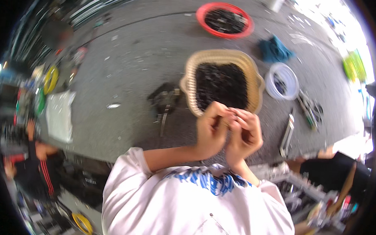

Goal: The person uses a utility knife to trim small black plastic components one at a time, then places them into a basket. They occasionally inspect the trimmed pieces by hand and continue the repetitive trimming process throughout the clip.

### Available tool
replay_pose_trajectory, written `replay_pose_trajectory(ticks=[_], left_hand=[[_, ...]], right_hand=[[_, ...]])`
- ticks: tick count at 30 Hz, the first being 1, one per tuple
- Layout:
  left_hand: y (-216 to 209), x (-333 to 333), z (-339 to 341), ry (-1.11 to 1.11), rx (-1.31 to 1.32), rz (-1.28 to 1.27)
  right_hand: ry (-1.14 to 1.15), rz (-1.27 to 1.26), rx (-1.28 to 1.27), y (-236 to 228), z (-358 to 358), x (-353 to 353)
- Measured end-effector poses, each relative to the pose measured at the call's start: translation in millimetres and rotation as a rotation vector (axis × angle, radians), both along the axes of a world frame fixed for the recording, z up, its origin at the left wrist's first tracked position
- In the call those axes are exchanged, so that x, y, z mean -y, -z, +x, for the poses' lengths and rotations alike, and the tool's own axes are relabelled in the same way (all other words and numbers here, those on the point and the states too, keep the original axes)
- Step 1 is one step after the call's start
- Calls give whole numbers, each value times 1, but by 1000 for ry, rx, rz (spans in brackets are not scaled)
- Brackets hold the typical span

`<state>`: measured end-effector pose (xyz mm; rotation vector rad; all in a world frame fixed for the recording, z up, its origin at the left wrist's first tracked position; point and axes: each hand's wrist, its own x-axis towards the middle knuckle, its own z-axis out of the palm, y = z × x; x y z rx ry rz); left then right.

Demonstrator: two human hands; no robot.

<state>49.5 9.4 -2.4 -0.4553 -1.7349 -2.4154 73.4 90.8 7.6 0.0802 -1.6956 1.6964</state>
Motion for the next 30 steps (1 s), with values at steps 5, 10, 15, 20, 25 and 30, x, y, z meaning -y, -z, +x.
replay_pose_trajectory(ticks=[5,10,15,20,25,30], left_hand=[[-24,7,-29,193,60,-372],[-37,12,-76,169,-263,-1039],[-22,-3,-99,232,-488,-1279],[-9,-10,-98,298,-396,-1588],[-10,-4,-101,234,-458,-1452],[-19,-4,-104,258,-471,-1356]], right_hand=[[-18,-158,19,3,-10,-29],[366,181,218,-14,-63,-122],[554,427,355,-8,-45,-156],[161,524,824,13,20,-145],[128,512,866,30,49,-130],[203,571,752,43,57,-129]])
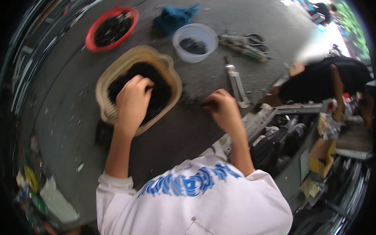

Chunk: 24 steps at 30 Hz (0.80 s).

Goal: The person uses a utility knife to trim small black plastic components one at a time, then places them into a basket. They occasionally inspect the trimmed pieces by hand and continue the repetitive trimming process throughout the clip.

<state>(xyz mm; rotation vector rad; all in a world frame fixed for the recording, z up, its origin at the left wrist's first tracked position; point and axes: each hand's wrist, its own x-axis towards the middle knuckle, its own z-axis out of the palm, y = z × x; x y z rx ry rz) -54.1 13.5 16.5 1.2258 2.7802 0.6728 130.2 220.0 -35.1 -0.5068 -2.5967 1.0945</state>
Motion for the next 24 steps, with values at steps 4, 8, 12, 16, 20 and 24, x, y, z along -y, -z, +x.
replay_pose_trajectory(ticks=[4,8,12,16,20,24], left_hand=[[-5,-9,8,56,55,-37],[-6,-11,12,50,26,-54],[-6,-9,13,28,30,-17],[-4,-10,13,-22,26,29],[0,-9,12,-25,45,81],[5,-2,9,21,-55,-49]], right_hand=[[-15,-9,-141,8,2,-3],[9,21,-245,18,0,-2],[-3,-67,-251,23,1,-2],[27,-132,-264,20,5,0],[68,-286,-212,13,9,0],[75,-296,-197,12,7,2]])
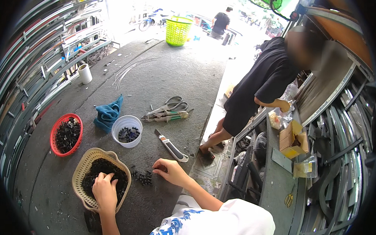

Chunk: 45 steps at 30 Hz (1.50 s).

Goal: The person uses a utility knife to trim small black plastic components one at a time, then places them into a basket. They occasionally inspect the trimmed pieces by hand and continue the repetitive trimming process throughout the clip.

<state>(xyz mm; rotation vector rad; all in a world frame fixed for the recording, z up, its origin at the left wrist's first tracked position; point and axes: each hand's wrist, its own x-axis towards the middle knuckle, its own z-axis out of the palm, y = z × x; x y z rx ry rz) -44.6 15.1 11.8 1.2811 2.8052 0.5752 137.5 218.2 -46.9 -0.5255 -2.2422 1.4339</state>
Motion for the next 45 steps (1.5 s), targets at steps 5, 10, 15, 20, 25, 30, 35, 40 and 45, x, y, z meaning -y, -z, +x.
replay_pose_trajectory(ticks=[5,10,15,20,25,30,35,40,45], left_hand=[[4,1,-7,-32,-4,-83],[2,3,-7,-42,85,-57],[4,2,-3,6,-3,-131],[7,-1,-4,34,-104,-97],[5,-4,-2,-8,-40,8],[7,-2,-2,18,-84,-66],[8,1,-1,28,-110,-105],[3,-2,-2,9,-64,-68],[0,-9,-4,-50,-35,64]], right_hand=[[5,48,7,0,-4,3],[0,39,39,-2,-3,1],[14,136,2,0,-8,2],[1,155,20,2,-11,2],[11,180,-6,1,-8,4],[20,163,-37,3,-5,5],[16,176,-6,4,-6,5],[12,161,7,3,-6,5],[6,156,3,0,-4,5]])
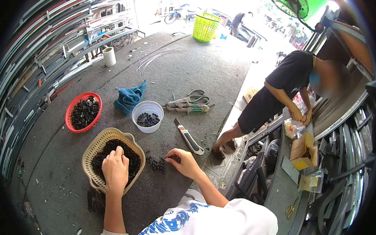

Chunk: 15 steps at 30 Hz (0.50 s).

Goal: The person uses a utility knife to trim small black plastic components one at a time, then places them into a basket. They occasionally inspect the trimmed pieces by hand and continue the repetitive trimming process throughout the clip.

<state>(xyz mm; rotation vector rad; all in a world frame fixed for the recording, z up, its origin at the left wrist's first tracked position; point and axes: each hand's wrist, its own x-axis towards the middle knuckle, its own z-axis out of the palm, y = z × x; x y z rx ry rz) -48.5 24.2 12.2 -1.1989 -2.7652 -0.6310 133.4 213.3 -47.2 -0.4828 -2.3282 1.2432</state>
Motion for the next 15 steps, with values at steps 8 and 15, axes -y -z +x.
replay_pose_trajectory(ticks=[8,15], left_hand=[[-29,-2,10,74,130,387],[-41,-11,46,253,434,551]], right_hand=[[26,-530,-181,-12,0,12],[-189,-903,-287,-38,2,33]])
